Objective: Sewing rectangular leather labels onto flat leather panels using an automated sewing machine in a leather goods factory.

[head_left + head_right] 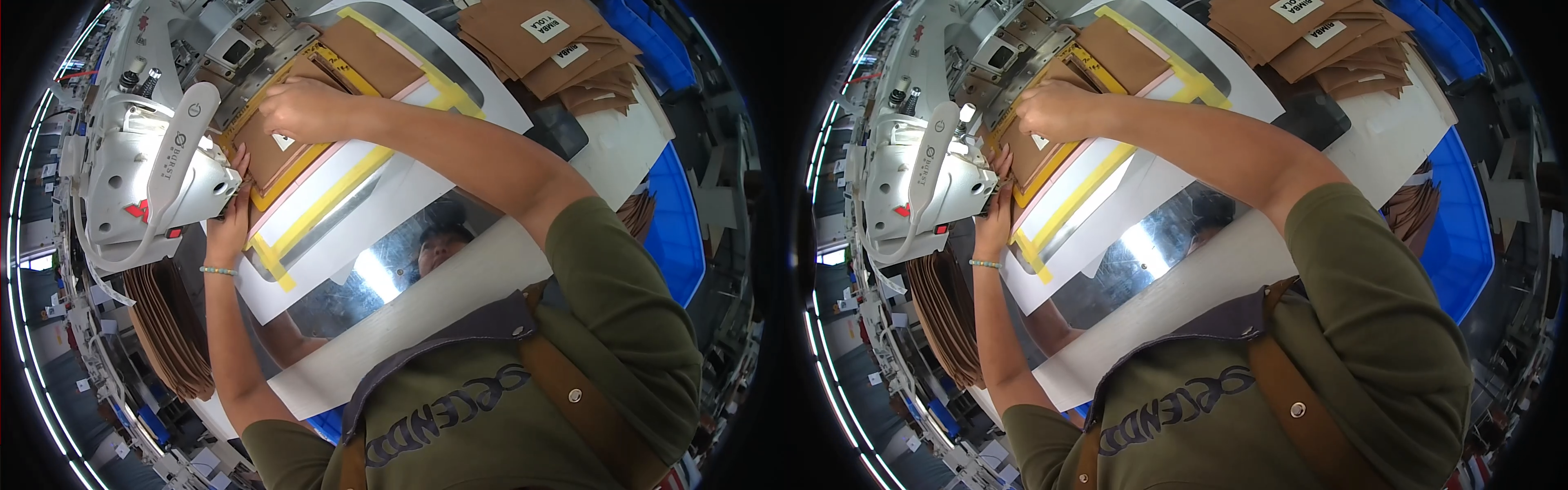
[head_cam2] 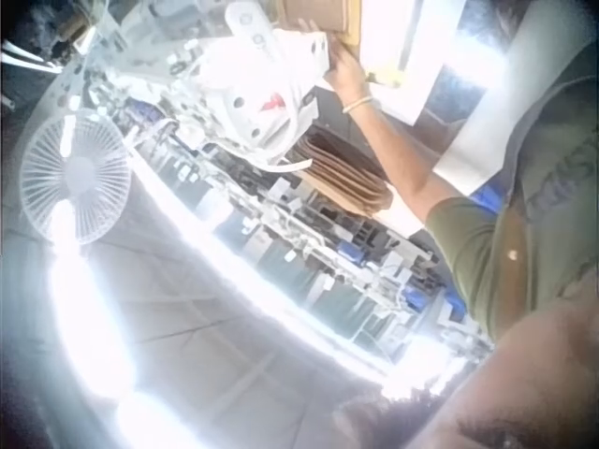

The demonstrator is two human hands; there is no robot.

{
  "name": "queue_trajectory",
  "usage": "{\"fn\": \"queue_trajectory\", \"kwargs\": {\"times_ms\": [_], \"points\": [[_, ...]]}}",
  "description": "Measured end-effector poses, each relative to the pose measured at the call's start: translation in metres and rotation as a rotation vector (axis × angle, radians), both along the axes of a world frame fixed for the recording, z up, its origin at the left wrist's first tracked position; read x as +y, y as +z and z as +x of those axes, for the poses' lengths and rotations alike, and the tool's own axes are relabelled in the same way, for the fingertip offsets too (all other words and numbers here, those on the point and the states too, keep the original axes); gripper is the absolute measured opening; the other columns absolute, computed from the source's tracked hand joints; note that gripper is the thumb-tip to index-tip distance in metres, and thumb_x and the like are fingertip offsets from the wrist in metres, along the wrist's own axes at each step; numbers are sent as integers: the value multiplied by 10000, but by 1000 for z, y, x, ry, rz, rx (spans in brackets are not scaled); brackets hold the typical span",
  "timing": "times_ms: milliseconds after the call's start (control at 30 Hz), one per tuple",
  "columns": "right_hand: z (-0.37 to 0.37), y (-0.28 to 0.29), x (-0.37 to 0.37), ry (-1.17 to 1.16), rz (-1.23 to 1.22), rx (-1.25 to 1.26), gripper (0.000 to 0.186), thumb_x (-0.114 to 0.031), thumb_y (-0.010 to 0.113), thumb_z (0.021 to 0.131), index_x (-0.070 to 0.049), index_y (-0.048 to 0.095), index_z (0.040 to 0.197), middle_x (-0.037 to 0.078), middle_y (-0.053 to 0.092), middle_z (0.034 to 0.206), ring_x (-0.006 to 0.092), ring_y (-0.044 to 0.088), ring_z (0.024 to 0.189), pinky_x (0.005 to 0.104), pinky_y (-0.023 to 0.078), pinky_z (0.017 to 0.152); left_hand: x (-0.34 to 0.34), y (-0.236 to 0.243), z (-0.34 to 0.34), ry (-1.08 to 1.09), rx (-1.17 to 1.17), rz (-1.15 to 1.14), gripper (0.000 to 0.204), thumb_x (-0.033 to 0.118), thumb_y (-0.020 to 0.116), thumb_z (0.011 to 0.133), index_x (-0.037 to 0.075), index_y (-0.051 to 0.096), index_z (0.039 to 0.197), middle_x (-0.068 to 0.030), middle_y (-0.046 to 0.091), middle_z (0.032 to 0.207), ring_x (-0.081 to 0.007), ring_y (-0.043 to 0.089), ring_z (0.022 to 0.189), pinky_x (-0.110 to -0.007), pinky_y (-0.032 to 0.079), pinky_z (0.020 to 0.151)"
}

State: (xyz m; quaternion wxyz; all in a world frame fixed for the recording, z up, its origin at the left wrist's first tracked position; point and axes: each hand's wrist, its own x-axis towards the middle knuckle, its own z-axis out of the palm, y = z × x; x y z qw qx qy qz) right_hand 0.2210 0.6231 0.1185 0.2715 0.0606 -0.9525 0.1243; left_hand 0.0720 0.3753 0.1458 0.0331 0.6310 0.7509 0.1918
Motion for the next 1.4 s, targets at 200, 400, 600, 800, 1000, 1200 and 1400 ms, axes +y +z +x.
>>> {"fn": "queue_trajectory", "kwargs": {"times_ms": [200,400,600,800,1000,1200,1400], "points": [[-1,0,-1,6,-22,14,137,-184,729,960,-151,840,1035,10,713,1013,236,638,1153,436,506,1013,3,-8,-16,50,-63,28,397,194,585,1128,122,640,1515,-11,560,1640,-249,439,1565,-412,266,1321],[-2,-1,-1,6,-54,25,145,-191,720,978,-149,843,1042,18,718,1018,243,646,1162,435,510,1012,8,-20,-31,-15,-251,78,503,119,555,1129,-7,449,1604,-135,580,1593,-219,515,1503,-340,423,1246],[0,1,-1,-36,72,33,154,-204,727,969,-148,847,1046,17,717,1028,234,646,1163,437,513,1011,13,-31,-42,-4,-776,212,571,0,574,1086,-32,376,1620,-167,569,1587,-226,579,1441,-331,472,1214],[5,-3,-16,174,-40,133,215,-140,709,947,-135,824,1128,31,724,1164,239,643,1212,427,501,1044,15,-33,-40,12,-441,215,587,42,635,1063,2,421,1609,-152,584,1584,-224,620,1390,-333,478,1194],[15,0,-28,262,-73,-89,310,-92,669,954,-173,809,1219,26,717,1331,245,617,1310,435,455,1124,13,-20,-36,10,-105,161,370,94,640,1068,61,657,1436,-73,650,1524,-245,561,1439,-376,400,1252],[13,1,-31,260,6,-114,396,-85,621,982,-234,784,1311,50,669,1438,273,575,1376,482,416,1170,9,-10,-32,-67,47,129,376,111,627,1065,89,666,1438,-89,662,1499,-269,569,1431,-386,411,1235],[14,1,-28,246,19,-164,418,-79,606,981,-264,777,1315,3,656,1450,235,547,1404,500,404,1174,1,-14,-40,-90,-870,153,694,51,642,1009,42,391,1656,-172,509,1647,-299,546,1481,-387,454,1235]]}}
